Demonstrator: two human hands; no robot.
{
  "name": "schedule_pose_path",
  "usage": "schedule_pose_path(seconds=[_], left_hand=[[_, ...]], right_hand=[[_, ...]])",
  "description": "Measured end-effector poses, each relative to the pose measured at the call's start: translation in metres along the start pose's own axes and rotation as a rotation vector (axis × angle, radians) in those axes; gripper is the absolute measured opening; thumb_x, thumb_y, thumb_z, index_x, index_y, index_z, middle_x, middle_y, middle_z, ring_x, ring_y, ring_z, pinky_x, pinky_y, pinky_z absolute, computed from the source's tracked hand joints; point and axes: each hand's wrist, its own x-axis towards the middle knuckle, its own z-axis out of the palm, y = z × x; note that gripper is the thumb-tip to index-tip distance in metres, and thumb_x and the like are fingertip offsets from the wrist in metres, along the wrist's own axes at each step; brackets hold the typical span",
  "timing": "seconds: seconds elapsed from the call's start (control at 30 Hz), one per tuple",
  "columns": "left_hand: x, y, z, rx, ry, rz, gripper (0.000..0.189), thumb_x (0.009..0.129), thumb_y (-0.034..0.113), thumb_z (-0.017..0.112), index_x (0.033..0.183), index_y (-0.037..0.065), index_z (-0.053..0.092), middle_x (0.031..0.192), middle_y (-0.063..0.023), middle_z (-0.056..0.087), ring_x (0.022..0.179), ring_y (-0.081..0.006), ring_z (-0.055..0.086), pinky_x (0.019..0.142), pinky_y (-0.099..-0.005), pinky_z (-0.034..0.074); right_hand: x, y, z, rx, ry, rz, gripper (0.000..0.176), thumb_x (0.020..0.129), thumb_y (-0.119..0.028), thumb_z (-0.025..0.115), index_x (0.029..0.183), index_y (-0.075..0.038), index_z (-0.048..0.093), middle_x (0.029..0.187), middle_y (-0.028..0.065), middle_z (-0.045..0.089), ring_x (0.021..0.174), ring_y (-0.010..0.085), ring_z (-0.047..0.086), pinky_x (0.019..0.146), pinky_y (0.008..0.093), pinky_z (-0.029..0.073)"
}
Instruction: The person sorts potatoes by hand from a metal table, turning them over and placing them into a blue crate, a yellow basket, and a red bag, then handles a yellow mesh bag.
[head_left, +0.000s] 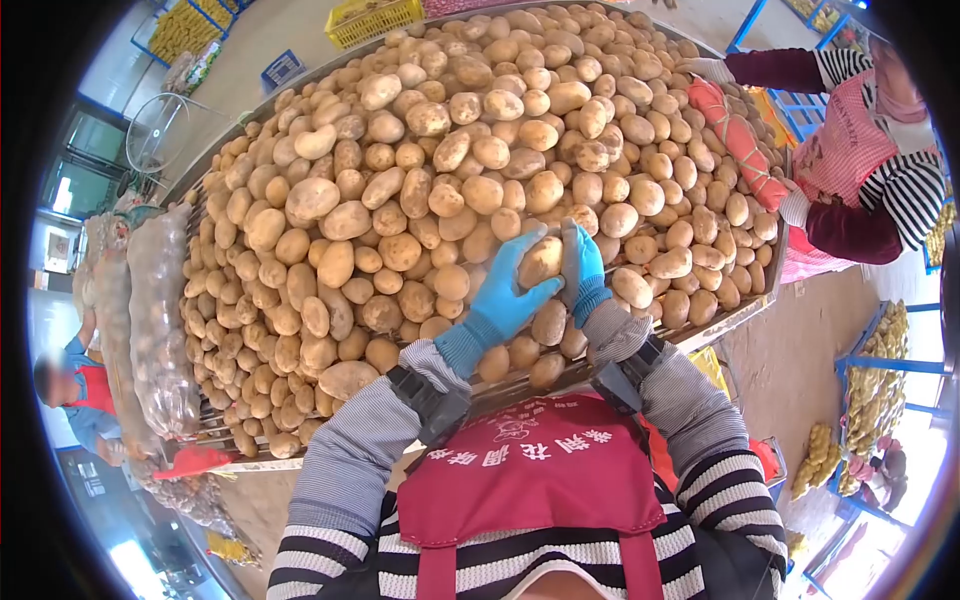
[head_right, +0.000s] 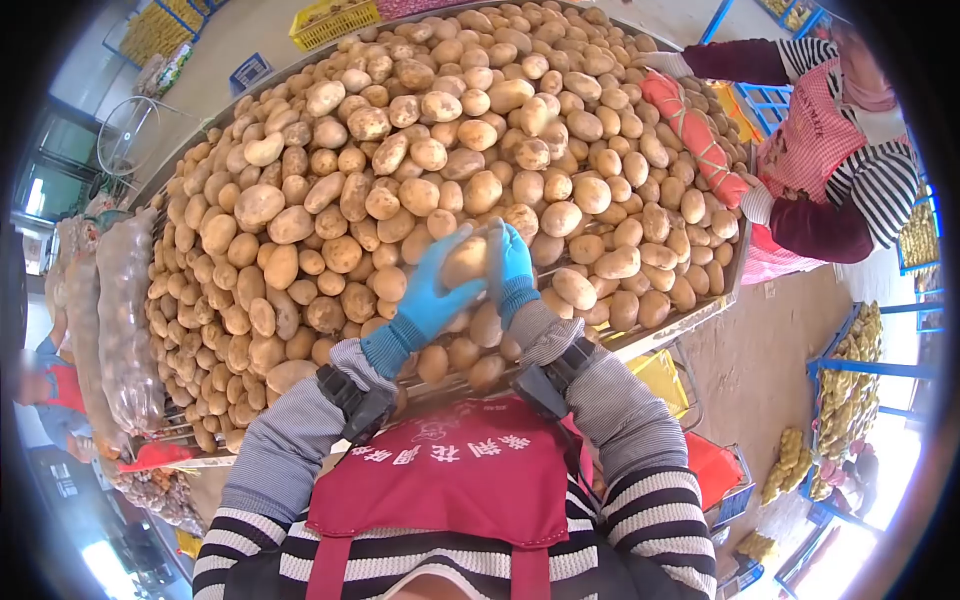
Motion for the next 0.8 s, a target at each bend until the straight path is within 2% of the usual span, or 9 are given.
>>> schedule_pose_path(seconds=[0.17,0.23,0.37,0.47,0.6,0.67,0.7,0.73,0.8], left_hand=[[0.007,-0.001,0.013,-0.238,0.061,-0.169,0.059,0.091,0.019,0.066,0.141,0.002,0.038,0.137,-0.0149,0.047,0.123,-0.0214,0.05,0.101,-0.0324,0.045],[0.009,-0.002,0.017,-0.268,0.137,-0.176,0.047,0.093,0.019,0.063,0.133,0.0,0.047,0.13,-0.0144,0.052,0.12,-0.0222,0.051,0.104,-0.0335,0.042],[0.014,-0.028,0.008,-0.594,0.164,-0.35,0.043,0.1,0.026,0.051,0.134,0.001,0.048,0.122,-0.0111,0.059,0.108,-0.0177,0.058,0.091,-0.0282,0.051],[0.017,-0.011,-0.002,-0.642,0.122,-0.532,0.039,0.1,0.025,0.048,0.131,0.0,0.05,0.123,-0.0126,0.057,0.109,-0.019,0.057,0.089,-0.0301,0.051],[0.019,0.018,-0.02,-0.703,0.017,-0.836,0.046,0.101,0.036,0.043,0.13,0.001,0.05,0.123,-0.0113,0.057,0.106,-0.0205,0.058,0.082,-0.0319,0.055],[0.001,-0.005,-0.017,-0.729,0.092,-0.862,0.048,0.101,0.043,0.041,0.126,0.003,0.053,0.117,-0.0099,0.06,0.102,-0.0211,0.061,0.078,-0.0346,0.055],[-0.017,-0.066,-0.014,-0.735,0.148,-0.819,0.049,0.1,0.046,0.04,0.122,0.005,0.055,0.113,-0.0089,0.063,0.099,-0.0211,0.063,0.076,-0.0368,0.055],[-0.011,-0.04,-0.018,-0.907,0.189,-0.903,0.048,0.1,0.046,0.041,0.121,0.005,0.056,0.11,-0.0096,0.064,0.096,-0.022,0.064,0.076,-0.0394,0.055],[-0.005,-0.013,-0.022,-1.188,0.263,-1.011,0.045,0.099,0.044,0.044,0.119,0.005,0.056,0.107,-0.0109,0.066,0.094,-0.0235,0.065,0.076,-0.0435,0.056]], right_hand=[[0.03,0.042,-0.018,-0.052,0.028,-0.084,0.035,0.103,-0.031,0.041,0.106,-0.002,0.06,0.093,0.0084,0.064,0.084,0.0166,0.059,0.075,0.03,0.05],[0.007,0.007,-0.003,0.235,0.07,0.158,0.034,0.103,-0.03,0.041,0.106,-0.002,0.06,0.091,0.0076,0.063,0.082,0.0149,0.059,0.072,0.0284,0.05],[0.005,0.023,-0.001,0.105,0.103,0.02,0.033,0.101,-0.032,0.047,0.107,-0.002,0.062,0.087,0.0045,0.064,0.074,0.0114,0.057,0.065,0.0285,0.05],[0.003,0.029,-0.013,-0.136,-0.024,0.103,0.035,0.1,-0.036,0.05,0.106,-0.005,0.063,0.088,0.0057,0.064,0.076,0.0129,0.058,0.065,0.0283,0.05],[0.017,-0.032,-0.045,-1.241,-0.214,-0.659,0.023,0.09,-0.03,0.062,0.101,-0.01,0.065,0.079,0.0053,0.064,0.07,0.0228,0.061,0.068,0.0381,0.052],[0.057,-0.064,-0.076,-1.545,-0.101,-0.578,0.035,0.081,-0.025,0.067,0.115,-0.014,0.063,0.095,0.0087,0.066,0.09,0.0318,0.061,0.081,0.044,0.051],[0.071,-0.069,-0.097,-1.533,0.124,-0.692,0.046,0.079,-0.029,0.069,0.121,-0.015,0.06,0.106,0.01,0.063,0.099,0.0342,0.057,0.086,0.0452,0.049],[0.083,-0.07,-0.117,-1.509,0.349,-0.798,0.056,0.076,-0.033,0.071,0.127,-0.016,0.056,0.117,0.0113,0.059,0.108,0.0366,0.053,0.091,0.0463,0.047],[0.101,-0.079,-0.144,-1.592,0.138,-0.536,0.068,0.071,-0.037,0.074,0.132,-0.016,0.052,0.126,0.0124,0.052,0.116,0.0388,0.045,0.096,0.0474,0.044]])
